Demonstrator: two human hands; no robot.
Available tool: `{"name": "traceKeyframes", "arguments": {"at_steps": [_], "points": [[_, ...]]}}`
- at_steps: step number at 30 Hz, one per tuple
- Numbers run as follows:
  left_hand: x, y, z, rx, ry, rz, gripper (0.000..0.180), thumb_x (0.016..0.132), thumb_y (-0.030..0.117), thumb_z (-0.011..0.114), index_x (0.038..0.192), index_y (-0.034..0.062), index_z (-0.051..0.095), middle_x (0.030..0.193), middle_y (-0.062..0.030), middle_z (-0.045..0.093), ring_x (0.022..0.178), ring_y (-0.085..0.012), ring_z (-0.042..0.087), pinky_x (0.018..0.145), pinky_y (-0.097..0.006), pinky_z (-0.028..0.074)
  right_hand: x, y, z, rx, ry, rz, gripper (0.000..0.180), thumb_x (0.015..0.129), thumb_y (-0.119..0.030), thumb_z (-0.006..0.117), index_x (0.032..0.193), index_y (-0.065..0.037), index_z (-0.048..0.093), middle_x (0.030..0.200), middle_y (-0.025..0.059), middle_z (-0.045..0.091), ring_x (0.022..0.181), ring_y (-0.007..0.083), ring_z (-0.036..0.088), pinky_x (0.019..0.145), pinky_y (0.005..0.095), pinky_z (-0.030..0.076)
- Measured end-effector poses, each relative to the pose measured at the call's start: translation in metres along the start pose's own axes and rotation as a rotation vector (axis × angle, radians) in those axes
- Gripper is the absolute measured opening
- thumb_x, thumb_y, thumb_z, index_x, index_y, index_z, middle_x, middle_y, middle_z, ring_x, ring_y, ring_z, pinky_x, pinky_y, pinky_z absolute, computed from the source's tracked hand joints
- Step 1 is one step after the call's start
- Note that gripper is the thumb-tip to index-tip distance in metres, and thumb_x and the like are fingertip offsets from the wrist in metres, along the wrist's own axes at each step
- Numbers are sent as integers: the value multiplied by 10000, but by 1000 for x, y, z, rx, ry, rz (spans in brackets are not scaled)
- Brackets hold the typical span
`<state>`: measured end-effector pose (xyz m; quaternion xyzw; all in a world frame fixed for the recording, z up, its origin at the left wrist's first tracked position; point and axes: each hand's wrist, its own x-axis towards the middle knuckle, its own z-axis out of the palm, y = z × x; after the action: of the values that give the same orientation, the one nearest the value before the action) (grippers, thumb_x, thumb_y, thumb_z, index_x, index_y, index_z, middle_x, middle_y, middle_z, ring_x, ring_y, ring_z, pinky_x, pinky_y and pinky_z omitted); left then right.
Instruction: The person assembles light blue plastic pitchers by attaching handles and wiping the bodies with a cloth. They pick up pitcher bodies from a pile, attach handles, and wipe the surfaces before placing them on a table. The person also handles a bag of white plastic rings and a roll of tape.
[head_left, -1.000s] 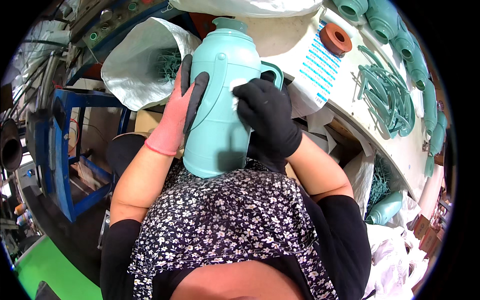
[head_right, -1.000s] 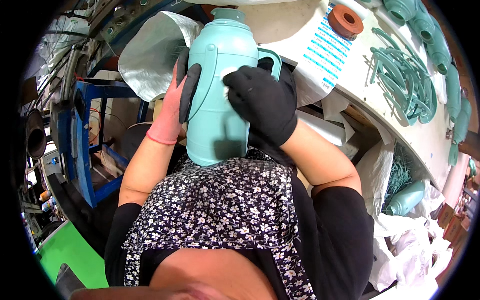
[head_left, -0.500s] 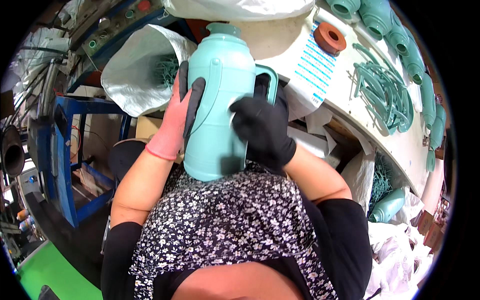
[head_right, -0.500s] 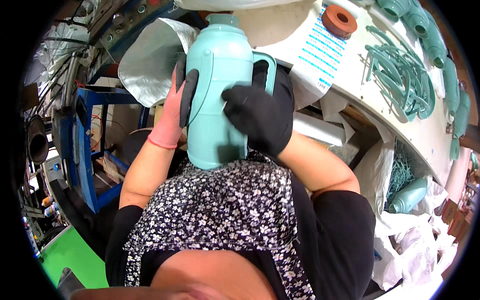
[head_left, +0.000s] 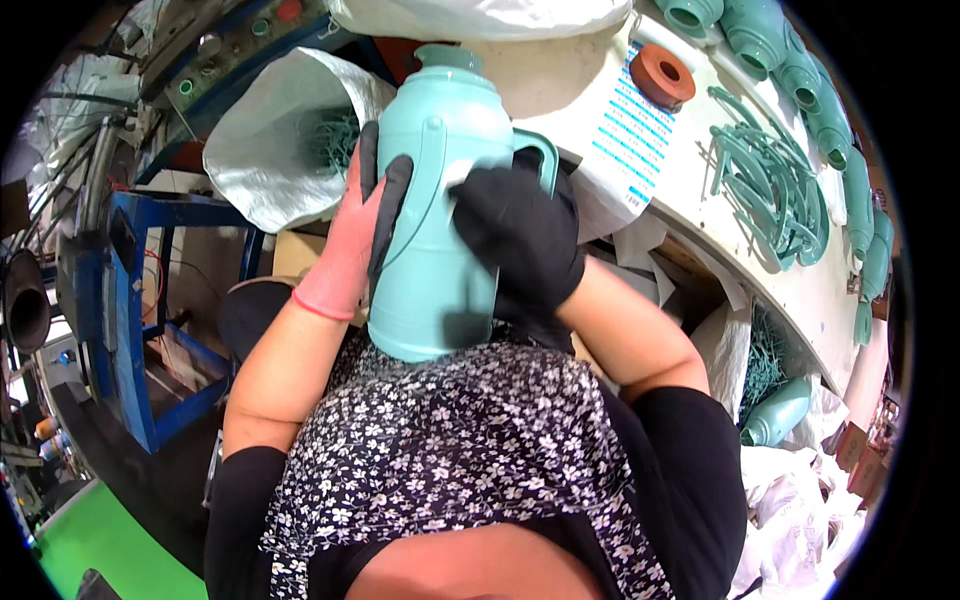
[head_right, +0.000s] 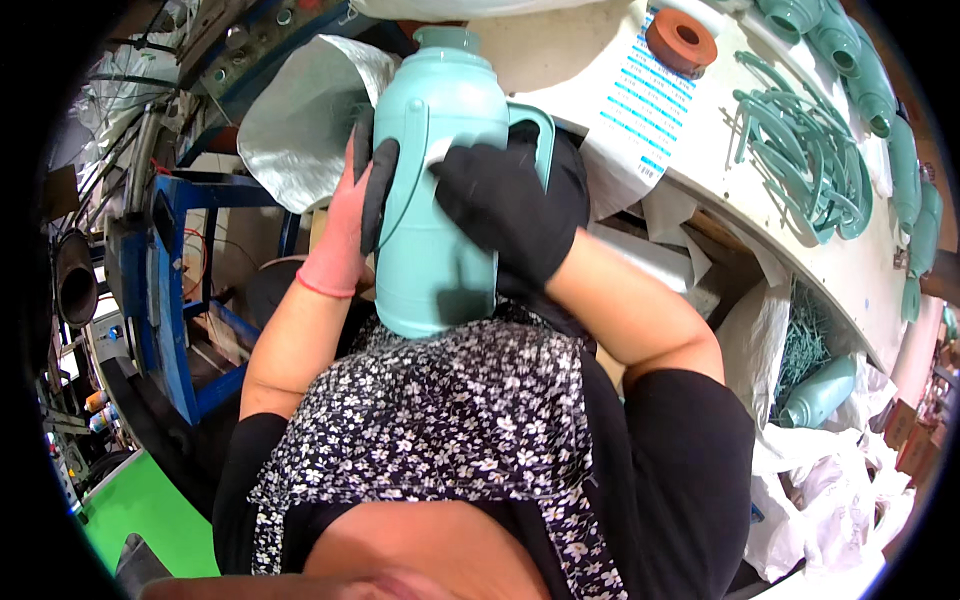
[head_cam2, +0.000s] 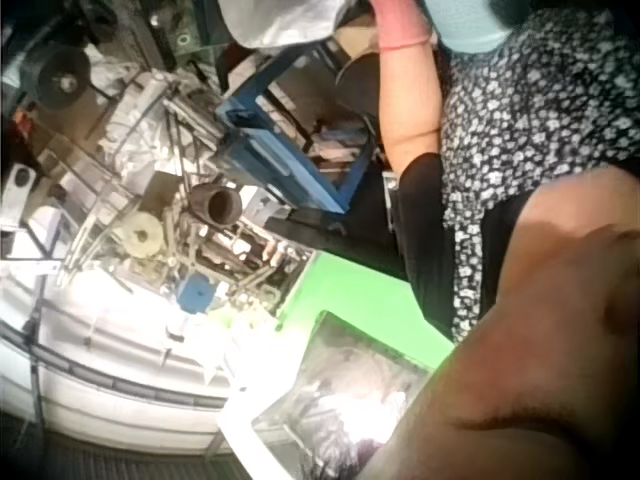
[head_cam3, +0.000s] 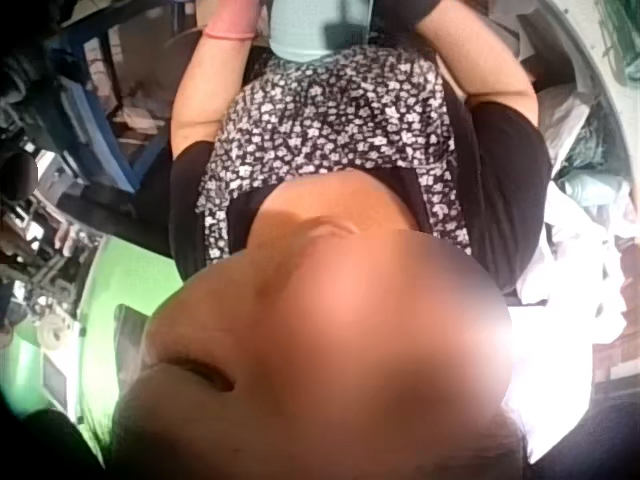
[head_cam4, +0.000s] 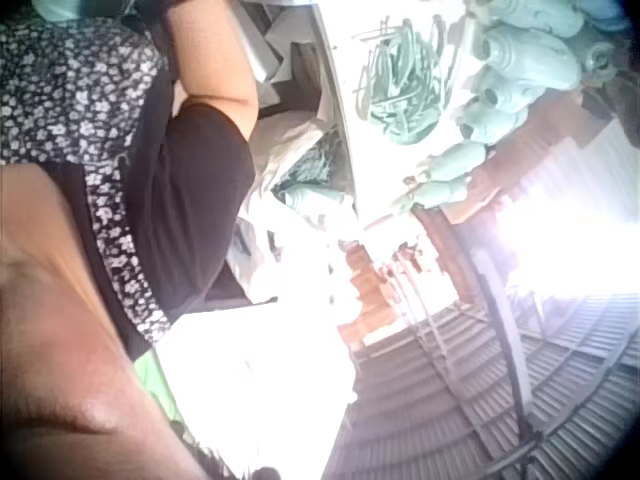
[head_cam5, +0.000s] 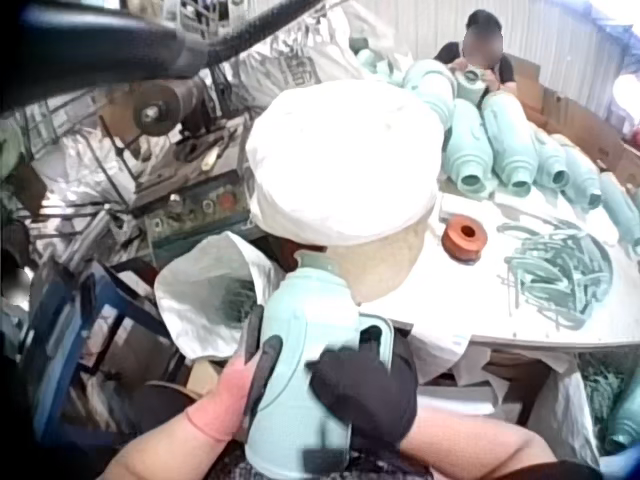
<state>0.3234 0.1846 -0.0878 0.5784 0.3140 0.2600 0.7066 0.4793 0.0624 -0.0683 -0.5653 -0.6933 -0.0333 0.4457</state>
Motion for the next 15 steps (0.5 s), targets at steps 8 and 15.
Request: {"name": "traceKeyframes", "arguments": {"at_steps": [8,15], "points": [[-3,6,-1,-10,-85,-58,492,1014,146,411,1465,84,225,1365,-153,443,1208,-240,516,971,-375,487,0,8,1,-130,-41,59,119,756,-98,636,873,-82,625,708,67,550,642,266,568,555,390,454],[-3,8,6,-31,-14,35,582,975,265,529,1412,-37,292,1300,-180,487,1137,-218,536,931,-324,477,2,3,12,-225,-188,49,100,806,-200,591,852,-113,607,742,85,587,685,274,608,585,419,485]]}}
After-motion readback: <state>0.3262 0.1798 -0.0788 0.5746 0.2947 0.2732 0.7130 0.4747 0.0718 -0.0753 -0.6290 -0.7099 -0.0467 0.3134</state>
